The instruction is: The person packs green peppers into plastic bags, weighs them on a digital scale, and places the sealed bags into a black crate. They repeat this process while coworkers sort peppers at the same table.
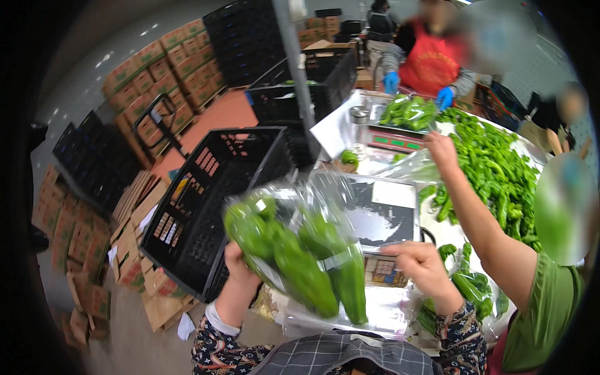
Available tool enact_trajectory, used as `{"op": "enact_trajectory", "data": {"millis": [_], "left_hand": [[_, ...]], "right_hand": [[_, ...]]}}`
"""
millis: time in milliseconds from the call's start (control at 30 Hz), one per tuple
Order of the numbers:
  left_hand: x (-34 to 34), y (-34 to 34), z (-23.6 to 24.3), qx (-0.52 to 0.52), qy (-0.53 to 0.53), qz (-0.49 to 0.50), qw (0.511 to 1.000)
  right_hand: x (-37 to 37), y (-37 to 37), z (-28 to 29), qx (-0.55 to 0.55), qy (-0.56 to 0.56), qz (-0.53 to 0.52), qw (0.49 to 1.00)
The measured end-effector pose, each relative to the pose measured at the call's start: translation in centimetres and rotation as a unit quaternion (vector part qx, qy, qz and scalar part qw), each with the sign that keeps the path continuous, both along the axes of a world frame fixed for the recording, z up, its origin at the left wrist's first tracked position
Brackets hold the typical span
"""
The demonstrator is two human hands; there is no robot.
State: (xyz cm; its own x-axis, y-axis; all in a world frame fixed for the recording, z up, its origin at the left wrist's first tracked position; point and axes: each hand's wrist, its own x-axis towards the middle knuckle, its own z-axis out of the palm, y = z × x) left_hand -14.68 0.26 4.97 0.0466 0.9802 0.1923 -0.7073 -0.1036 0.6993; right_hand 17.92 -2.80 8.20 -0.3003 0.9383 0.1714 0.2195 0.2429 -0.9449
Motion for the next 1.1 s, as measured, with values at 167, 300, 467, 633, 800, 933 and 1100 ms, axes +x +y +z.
{"op": "enact_trajectory", "data": {"millis": [167, 300, 467, 633, 800, 933, 1100], "left_hand": [[-8.8, 2.2, 2.2, -0.017, -0.036, 0.216, 0.976], [-15.8, 3.0, 2.8, -0.015, 0.028, 0.433, 0.901], [-20.8, 3.5, -0.6, -0.119, 0.191, 0.57, 0.79], [-23.3, 3.9, -6.2, -0.256, 0.301, 0.504, 0.768], [-22.8, 4.9, -8.1, -0.474, 0.308, 0.275, 0.778], [-26.3, 5.2, -13.2, -0.569, 0.459, 0.13, 0.67], [-26.7, 3.4, -11.0, -0.42, 0.844, 0.075, 0.327]], "right_hand": [[0.8, -0.9, -2.4, -0.076, -0.012, -0.094, 0.993], [2.4, -1.9, -5.3, -0.102, 0.017, -0.12, 0.987], [3.5, -2.8, -7.2, -0.105, 0.017, -0.16, 0.981], [3.9, -3.2, -7.5, -0.106, 0.004, -0.176, 0.979], [4.3, -4.2, -7.0, -0.111, -0.009, -0.203, 0.973], [4.8, -5.4, -6.6, -0.09, -0.051, -0.238, 0.966], [6.2, -8.9, -5.4, -0.205, 0.026, -0.223, 0.953]]}}
